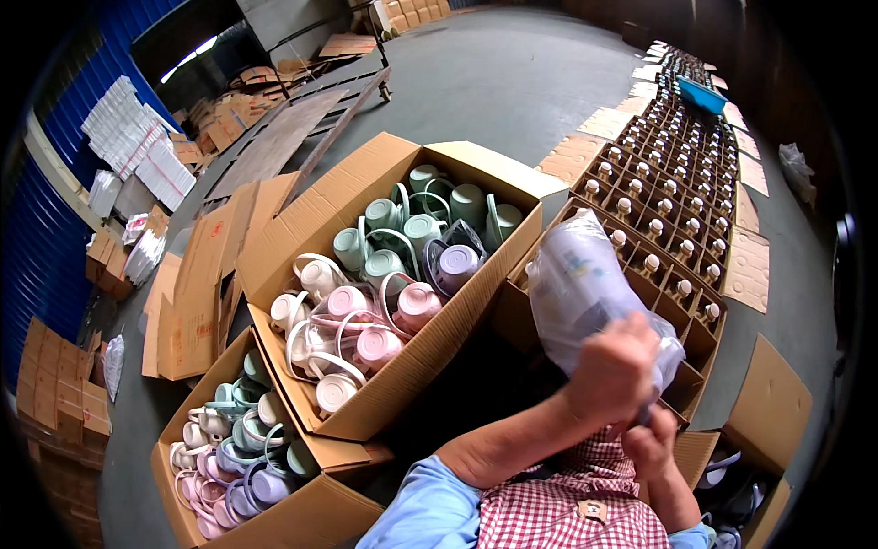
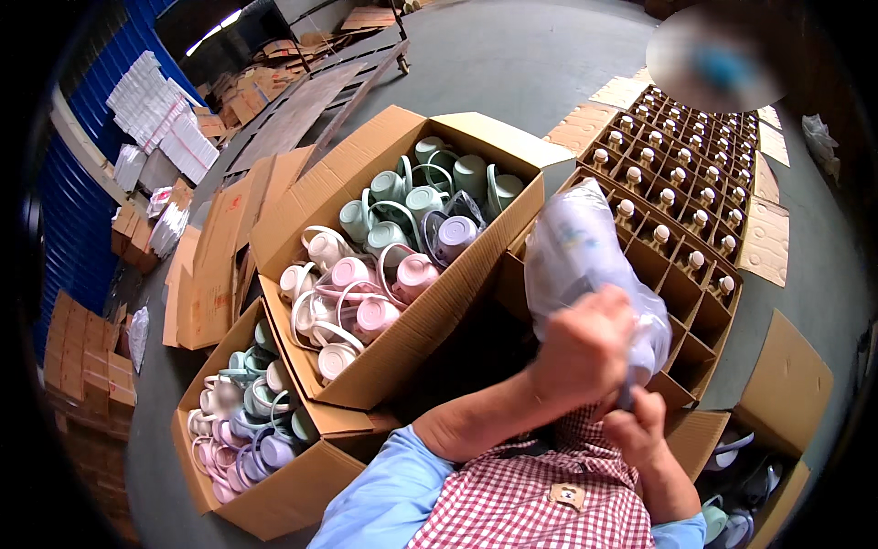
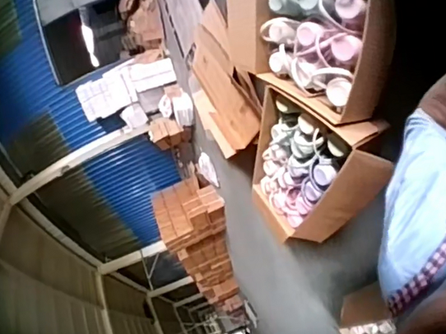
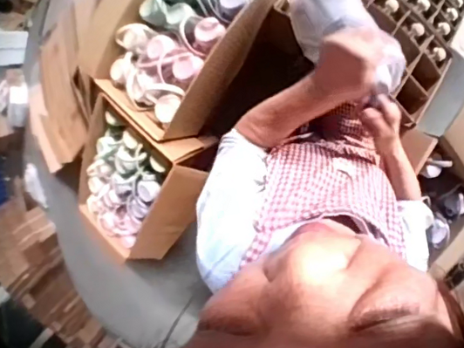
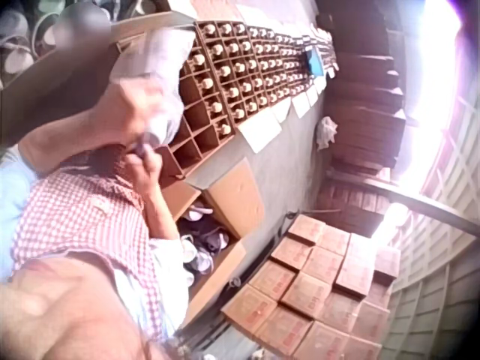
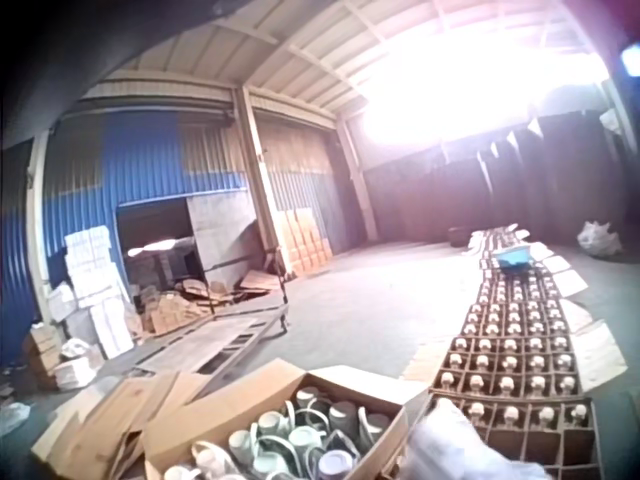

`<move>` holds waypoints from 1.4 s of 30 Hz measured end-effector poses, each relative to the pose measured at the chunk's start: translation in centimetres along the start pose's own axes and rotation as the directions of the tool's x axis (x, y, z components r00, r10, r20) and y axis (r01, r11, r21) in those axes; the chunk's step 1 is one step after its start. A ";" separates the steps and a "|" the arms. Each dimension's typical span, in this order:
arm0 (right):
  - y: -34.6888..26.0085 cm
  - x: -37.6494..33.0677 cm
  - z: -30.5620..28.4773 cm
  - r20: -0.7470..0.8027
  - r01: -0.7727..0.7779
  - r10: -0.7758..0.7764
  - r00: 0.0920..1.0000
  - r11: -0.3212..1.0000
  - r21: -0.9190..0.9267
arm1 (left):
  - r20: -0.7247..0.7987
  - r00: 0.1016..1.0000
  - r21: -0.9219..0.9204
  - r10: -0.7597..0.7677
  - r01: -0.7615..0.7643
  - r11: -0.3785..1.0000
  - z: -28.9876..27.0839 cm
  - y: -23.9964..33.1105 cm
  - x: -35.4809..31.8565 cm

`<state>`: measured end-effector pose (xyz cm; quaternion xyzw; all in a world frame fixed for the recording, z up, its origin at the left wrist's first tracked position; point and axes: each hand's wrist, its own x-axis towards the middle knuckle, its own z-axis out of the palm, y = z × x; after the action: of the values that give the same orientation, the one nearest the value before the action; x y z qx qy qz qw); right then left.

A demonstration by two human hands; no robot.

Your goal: The person assembles thermoses by placing metal liners and plastic components together, then places each assembled thermos into a plastic bag.

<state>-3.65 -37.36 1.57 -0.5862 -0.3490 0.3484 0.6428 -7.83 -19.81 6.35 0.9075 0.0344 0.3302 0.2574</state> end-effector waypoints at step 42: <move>-7.6 3.2 -7.1 -0.361 0.494 -0.461 0.811 0.870 -0.001 | -0.162 0.963 -0.351 -0.217 0.149 0.925 -15.5 -13.3 -6.3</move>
<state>4.41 -38.76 8.75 -0.5016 -0.3485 0.0819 0.7876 -20.84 -2.85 6.21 0.8058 0.0881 0.3942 0.4331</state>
